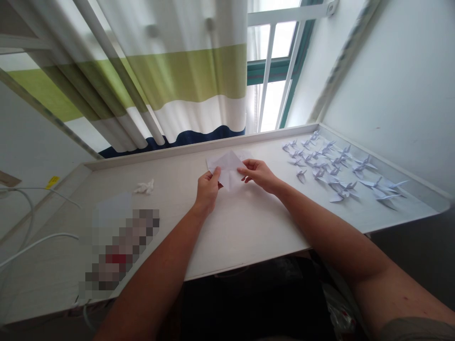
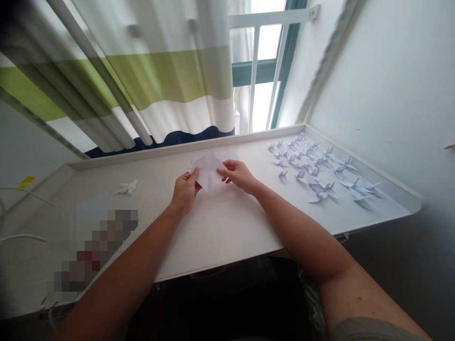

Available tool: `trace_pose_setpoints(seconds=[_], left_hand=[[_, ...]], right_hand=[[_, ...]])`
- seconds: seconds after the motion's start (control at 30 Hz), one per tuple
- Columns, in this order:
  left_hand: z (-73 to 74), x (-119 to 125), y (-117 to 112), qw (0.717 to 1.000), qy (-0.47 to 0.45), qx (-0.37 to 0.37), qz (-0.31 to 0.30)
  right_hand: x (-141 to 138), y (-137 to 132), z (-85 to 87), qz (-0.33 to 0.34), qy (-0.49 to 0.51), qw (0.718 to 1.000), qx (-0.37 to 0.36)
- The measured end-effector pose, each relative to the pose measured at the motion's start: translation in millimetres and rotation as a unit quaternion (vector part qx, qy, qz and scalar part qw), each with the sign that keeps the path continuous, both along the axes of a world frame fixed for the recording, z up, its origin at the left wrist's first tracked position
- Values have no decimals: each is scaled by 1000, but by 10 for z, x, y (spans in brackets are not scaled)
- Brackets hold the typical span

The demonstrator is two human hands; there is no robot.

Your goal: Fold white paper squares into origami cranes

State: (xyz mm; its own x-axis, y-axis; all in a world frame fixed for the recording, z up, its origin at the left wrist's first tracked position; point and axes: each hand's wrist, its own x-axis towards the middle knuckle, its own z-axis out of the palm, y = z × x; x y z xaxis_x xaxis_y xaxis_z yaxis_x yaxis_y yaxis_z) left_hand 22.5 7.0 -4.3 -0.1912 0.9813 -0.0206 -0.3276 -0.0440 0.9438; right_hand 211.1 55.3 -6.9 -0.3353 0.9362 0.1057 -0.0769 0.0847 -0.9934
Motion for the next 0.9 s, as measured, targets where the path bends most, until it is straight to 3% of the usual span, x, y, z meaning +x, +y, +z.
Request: trace_pose_setpoints(seconds=[0.13,0.37,0.9], left_hand=[[45,-13,-8,1000,-23,-20,5],[81,-39,-42,999,-7,-46,-16],[114,-174,-27,998,47,-10,-47]], right_hand=[[3,-22,7,35,-10,999,-22],[28,4,18,16,23,999,-45],[35,-25,113,18,76,992,-96]])
